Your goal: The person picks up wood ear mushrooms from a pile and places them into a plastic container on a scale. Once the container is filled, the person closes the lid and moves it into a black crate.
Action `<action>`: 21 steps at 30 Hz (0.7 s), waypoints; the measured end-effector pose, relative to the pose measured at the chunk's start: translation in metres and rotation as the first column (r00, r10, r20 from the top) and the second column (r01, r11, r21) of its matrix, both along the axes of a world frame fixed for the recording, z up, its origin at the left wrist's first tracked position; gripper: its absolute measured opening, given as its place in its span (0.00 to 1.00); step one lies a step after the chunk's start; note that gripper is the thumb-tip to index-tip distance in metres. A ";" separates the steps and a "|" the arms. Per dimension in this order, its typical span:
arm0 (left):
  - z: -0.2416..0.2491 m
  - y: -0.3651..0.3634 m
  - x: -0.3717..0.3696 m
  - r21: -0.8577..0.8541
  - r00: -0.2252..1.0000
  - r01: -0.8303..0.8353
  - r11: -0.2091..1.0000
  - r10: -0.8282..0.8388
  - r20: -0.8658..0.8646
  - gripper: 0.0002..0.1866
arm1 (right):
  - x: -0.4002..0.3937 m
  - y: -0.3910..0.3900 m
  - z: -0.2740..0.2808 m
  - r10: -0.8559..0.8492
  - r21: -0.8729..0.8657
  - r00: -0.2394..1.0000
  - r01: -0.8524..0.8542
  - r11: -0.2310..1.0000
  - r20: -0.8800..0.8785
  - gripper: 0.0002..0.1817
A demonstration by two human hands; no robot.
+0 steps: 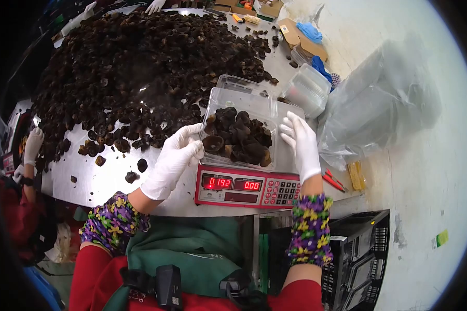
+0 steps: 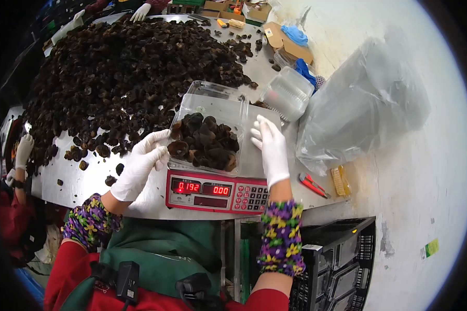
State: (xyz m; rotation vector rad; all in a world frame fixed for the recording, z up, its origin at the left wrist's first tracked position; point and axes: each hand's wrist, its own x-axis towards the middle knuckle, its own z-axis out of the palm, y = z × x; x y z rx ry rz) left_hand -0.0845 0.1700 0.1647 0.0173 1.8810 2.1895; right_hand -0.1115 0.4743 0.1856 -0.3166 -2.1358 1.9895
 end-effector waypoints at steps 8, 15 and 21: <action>0.013 0.000 0.005 -0.217 0.979 -0.106 0.971 0.063 -0.194 0.40 | -0.059 0.025 0.001 0.275 -0.576 0.956 -0.171 0.800 0.098 0.31; -0.014 0.033 -0.002 -0.471 0.709 -0.449 0.759 -0.017 -0.705 0.57 | 0.039 -0.025 0.037 0.255 0.317 0.937 -0.172 0.933 -0.241 0.25; -0.035 0.042 -0.029 0.034 0.901 -0.357 0.934 0.353 -0.251 0.31 | 0.091 -0.060 -0.004 0.162 0.587 0.951 0.024 0.810 -0.263 0.09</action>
